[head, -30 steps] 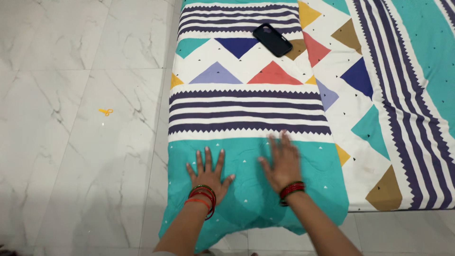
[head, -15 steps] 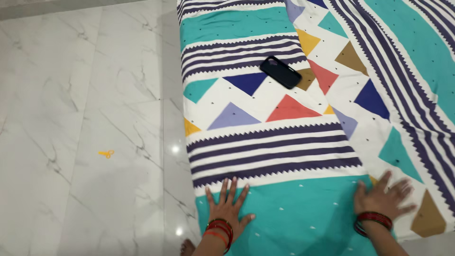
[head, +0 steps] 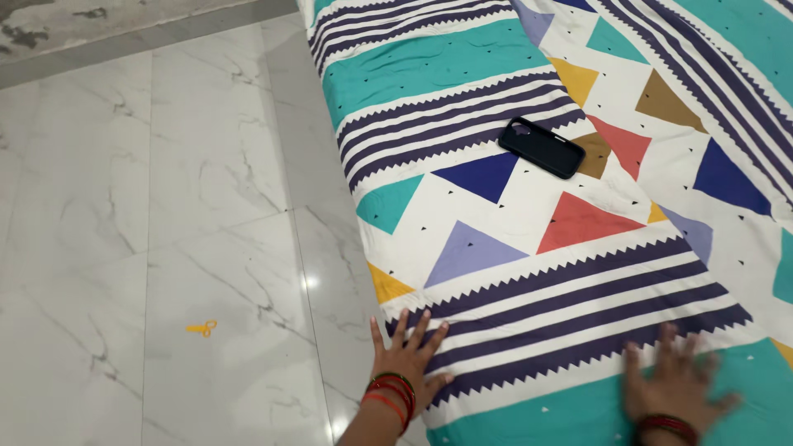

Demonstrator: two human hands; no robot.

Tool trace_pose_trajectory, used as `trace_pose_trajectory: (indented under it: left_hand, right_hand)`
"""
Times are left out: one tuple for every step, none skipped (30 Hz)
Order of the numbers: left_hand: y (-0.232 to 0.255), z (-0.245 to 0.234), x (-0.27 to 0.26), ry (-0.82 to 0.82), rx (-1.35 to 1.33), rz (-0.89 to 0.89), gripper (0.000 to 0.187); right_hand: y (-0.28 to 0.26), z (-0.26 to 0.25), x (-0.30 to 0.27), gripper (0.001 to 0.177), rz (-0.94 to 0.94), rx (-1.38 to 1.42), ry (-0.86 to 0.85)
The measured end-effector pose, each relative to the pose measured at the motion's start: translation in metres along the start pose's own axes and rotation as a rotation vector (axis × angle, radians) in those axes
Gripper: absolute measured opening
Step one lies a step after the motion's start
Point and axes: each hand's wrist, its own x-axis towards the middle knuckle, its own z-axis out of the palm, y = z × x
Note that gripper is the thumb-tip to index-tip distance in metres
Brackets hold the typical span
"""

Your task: The person straightens a patterned bedsheet and arranges two pillows on a bed. They also move a yellow plush toy and a remote control to the headboard area before smoothing the sheet across the mattress.

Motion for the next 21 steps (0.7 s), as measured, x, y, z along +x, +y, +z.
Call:
trace_pose_trajectory:
  left_hand:
    - [-0.003, -0.002, 0.001, -0.006, -0.012, 0.025, 0.081]
    - [-0.007, -0.003, 0.004, -0.014, -0.026, 0.047, 0.08]
    - [-0.013, -0.006, 0.006, 0.011, -0.021, 0.102, 0.074]
    - [-0.019, -0.009, 0.01, 0.034, -0.017, 0.159, 0.069]
    - [-0.025, -0.011, 0.015, 0.058, -0.013, 0.216, 0.063]
    - [-0.03, -0.016, 0.024, 0.084, 0.013, 0.248, 0.06]
    - [-0.034, -0.021, 0.036, 0.11, 0.038, 0.28, 0.056]
    - [-0.037, -0.026, 0.049, 0.134, 0.065, 0.313, 0.053]
    - [-0.038, -0.032, 0.065, 0.259, 0.057, 0.374, 0.057]
    - [-0.037, -0.039, 0.086, 0.383, 0.049, 0.437, 0.061]
    - [-0.034, -0.045, 0.106, 0.506, 0.04, 0.501, 0.065]
    - [-0.031, -0.051, 0.126, 0.541, 0.073, 0.536, 0.067]
    - [-0.026, -0.059, 0.149, 0.577, 0.106, 0.571, 0.069]
    - [-0.022, -0.068, 0.169, 0.603, 0.137, 0.614, 0.071]
    - [-0.02, -0.078, 0.188, 0.543, 0.21, 0.588, 0.074]
    - [-0.018, -0.089, 0.206, 0.485, 0.285, 0.564, 0.077]
    - [-0.018, -0.1, 0.222, 0.428, 0.36, 0.539, 0.081]
    - [-0.024, -0.114, 0.236, 0.385, 0.291, 0.569, 0.081]
    - [-0.035, -0.129, 0.246, 0.339, 0.222, 0.598, 0.081]
    - [-0.046, -0.139, 0.25, 0.279, 0.148, 0.619, 0.081]
    - [-0.06, -0.151, 0.254, 0.277, 0.162, 0.543, 0.082]
  right_hand:
    - [0.019, 0.005, 0.004, 0.086, 0.109, -0.037, -0.008]
    - [0.031, 0.011, 0.007, 0.083, 0.215, -0.074, -0.016]
    - [0.037, 0.015, 0.01, 0.082, 0.29, -0.05, -0.012]
    - [0.038, 0.014, 0.013, 0.082, 0.367, -0.029, -0.009]
    - [0.033, 0.012, 0.015, 0.081, 0.443, -0.009, -0.004]
    - [0.019, 0.008, 0.021, 0.085, 0.488, 0.042, 0.014]
    - [-0.001, 0.003, 0.03, 0.088, 0.533, 0.093, 0.033]
    - [-0.026, -0.003, 0.038, 0.092, 0.579, 0.144, 0.051]
    - [-0.056, -0.008, 0.043, 0.093, 0.409, 0.215, 0.107]
    - [-0.092, -0.011, 0.049, 0.095, 0.239, 0.283, 0.166]
    - [-0.131, -0.011, 0.061, 0.092, 0.217, 0.142, 0.069]
    - [-0.176, -0.007, 0.067, 0.083, 0.192, 0.161, 0.052]
    - [-0.217, -0.003, 0.076, 0.09, 0.091, 0.235, 0.056]
    - [-0.252, 0.002, 0.078, 0.084, -0.024, 0.243, 0.059]
    - [-0.279, 0.006, 0.082, 0.078, -0.138, 0.251, 0.061]
    - [-0.292, 0.01, 0.088, 0.075, -0.146, 0.211, 0.009]
    - [-0.299, 0.013, 0.092, 0.073, -0.154, 0.173, -0.043]
    - [-0.304, 0.018, 0.099, 0.071, -0.161, 0.143, -0.087]
    - [-0.292, 0.019, 0.105, 0.076, -0.18, 0.122, 0.009]
    - [-0.265, 0.017, 0.103, 0.081, -0.203, 0.098, 0.09]
    - [-0.236, 0.016, 0.1, 0.084, -0.097, 0.148, 0.017]
